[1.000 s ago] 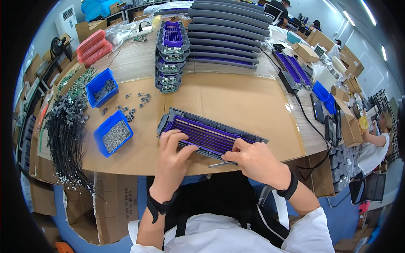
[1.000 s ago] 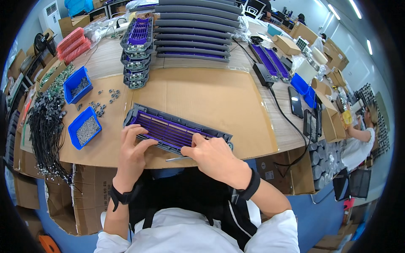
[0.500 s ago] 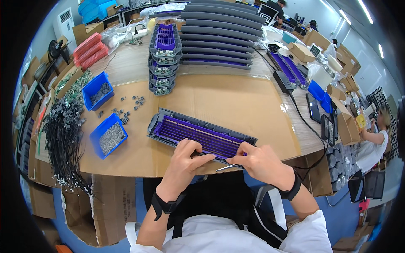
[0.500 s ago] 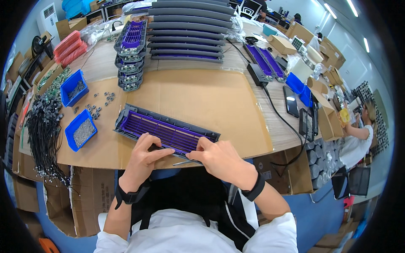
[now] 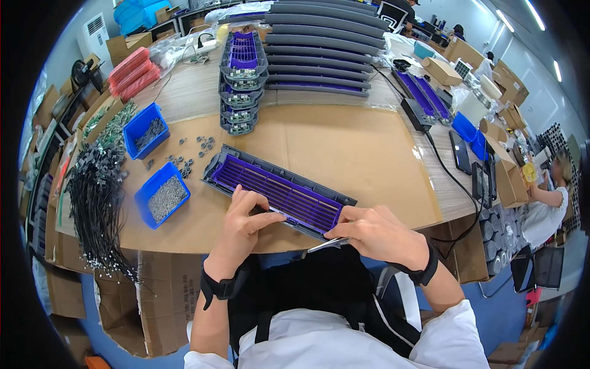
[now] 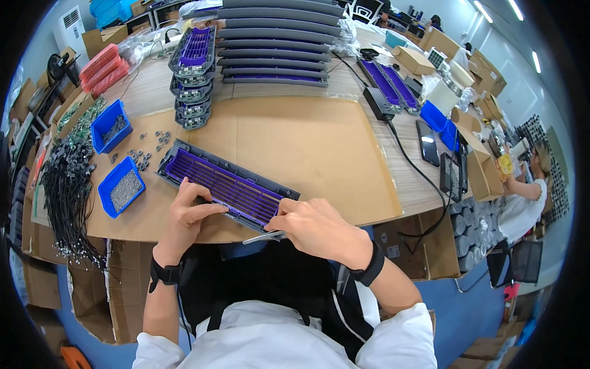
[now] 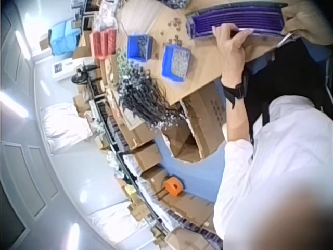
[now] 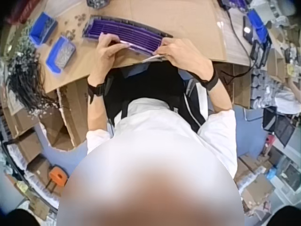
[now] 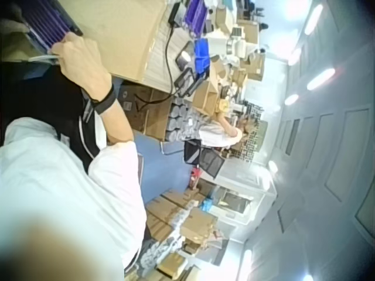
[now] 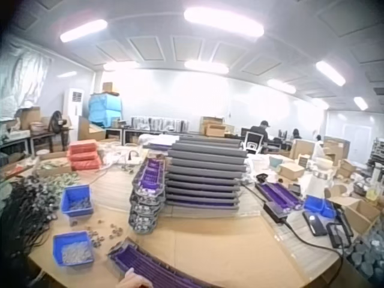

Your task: The person uses a metal tool to press components into a purple electronic module. They repeat this process on several modules, placing each finished unit into a stack on the table.

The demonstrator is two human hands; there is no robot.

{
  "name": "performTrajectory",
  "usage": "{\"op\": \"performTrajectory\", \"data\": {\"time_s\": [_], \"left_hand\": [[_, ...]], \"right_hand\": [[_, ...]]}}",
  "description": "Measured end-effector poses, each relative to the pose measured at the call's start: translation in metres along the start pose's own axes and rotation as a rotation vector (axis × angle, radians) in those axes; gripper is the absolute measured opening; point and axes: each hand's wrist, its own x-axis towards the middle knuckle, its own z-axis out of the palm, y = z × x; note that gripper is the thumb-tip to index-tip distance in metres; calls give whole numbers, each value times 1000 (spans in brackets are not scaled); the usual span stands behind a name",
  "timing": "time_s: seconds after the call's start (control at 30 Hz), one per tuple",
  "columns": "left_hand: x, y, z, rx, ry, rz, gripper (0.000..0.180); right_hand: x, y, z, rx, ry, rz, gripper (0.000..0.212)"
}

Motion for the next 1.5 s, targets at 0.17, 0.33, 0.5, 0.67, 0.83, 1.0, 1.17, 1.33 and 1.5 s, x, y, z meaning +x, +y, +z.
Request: {"op": "performTrajectory", "data": {"time_s": [0.17, 0.33, 0.5, 0.67, 0.83, 1.0, 1.17, 1.33, 1.5], "left_hand": [[-4, -5, -6, 190, 18, -64, 29], [-12, 29, -2, 128, 100, -194, 38], [-8, 66, 28, 3, 33, -117, 36], [-13, 63, 48, 14, 85, -134, 28], [-17, 60, 49, -26, 89, -141, 26], [-18, 57, 49, -34, 99, -121, 26], [-12, 60, 46, -23, 86, -137, 24], [-10, 62, 45, 41, 31, -137, 22], [-9, 62, 46, 100, 1, -114, 19]], "right_hand": [[1, 2, 15, 237, 234, 52, 18], [-3, 13, 3, 666, 43, 430, 19], [-7, 26, 19, 861, -55, 487, 15], [-3, 19, 2, 982, -269, 580, 14], [-3, 20, 17, 1106, -200, 467, 9], [4, 14, 24, 583, 197, 300, 8], [3, 17, 42, 408, 351, 198, 15], [3, 18, 48, 441, 370, 204, 15], [3, 24, 46, 422, 358, 129, 14]]}}
